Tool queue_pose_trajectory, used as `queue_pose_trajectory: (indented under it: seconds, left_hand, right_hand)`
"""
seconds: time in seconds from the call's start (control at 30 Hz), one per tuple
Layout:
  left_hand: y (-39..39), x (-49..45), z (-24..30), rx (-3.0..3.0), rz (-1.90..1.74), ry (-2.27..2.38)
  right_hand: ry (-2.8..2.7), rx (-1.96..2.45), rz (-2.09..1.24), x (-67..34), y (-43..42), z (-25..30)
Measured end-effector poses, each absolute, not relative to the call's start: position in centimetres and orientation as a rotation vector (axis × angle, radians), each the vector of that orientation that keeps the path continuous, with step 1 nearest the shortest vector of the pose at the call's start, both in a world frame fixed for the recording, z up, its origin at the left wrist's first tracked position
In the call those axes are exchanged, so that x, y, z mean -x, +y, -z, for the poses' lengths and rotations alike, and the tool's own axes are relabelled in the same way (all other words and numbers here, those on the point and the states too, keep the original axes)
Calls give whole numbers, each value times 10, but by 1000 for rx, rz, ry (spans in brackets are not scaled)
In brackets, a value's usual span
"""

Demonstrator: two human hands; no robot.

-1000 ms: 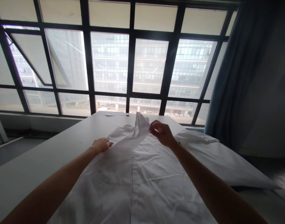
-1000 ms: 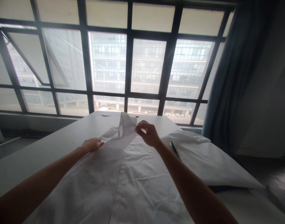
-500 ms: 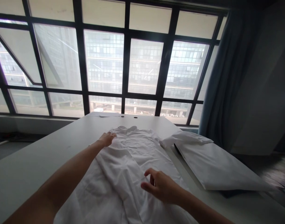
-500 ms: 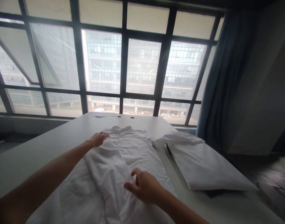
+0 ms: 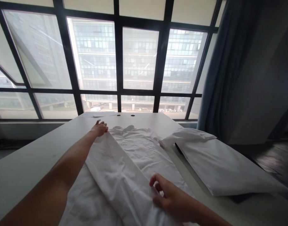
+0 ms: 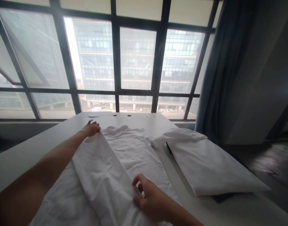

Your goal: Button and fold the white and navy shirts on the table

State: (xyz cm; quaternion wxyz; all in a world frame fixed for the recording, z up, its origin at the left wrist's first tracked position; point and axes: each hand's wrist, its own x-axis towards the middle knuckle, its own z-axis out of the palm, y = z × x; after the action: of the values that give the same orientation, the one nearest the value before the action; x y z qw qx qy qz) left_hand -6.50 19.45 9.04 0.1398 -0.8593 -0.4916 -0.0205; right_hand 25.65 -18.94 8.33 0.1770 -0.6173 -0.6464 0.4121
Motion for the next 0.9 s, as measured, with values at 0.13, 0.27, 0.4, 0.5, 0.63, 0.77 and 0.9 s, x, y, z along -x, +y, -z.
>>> queue_pose_trajectory:
  seconds: [0.13,0.27,0.4,0.5,0.63,0.77,0.9]
  left_hand:
    - [193,71,-80,2386,223,-1640]
    - [185,81,-52,2425,182,-1796]
    - [172,99,-29,2501,114,-1863]
    - [156,106,-20,2519,82,-1890]
    - [131,106,-19,2498,35,-1984]
    - [110,104,-26,2498,-55,-1955]
    - [99,91,-33,2487,-63,-1850]
  right_hand:
    - [-1977,1866,-1010,-266,-185,-86]
    - [-2141,1907,-953,-274,-185,-91]
    - [-2231,1928,-877,-274,-188,-96]
    - [-2331,1944,-885,-270,-188,-100]
    - [-2463,1933,-939,-269,-192,-106]
    - [-2548,1876,-907,-275,-202,-111]
    - [-2546,1890,-328,-255,-202,-118]
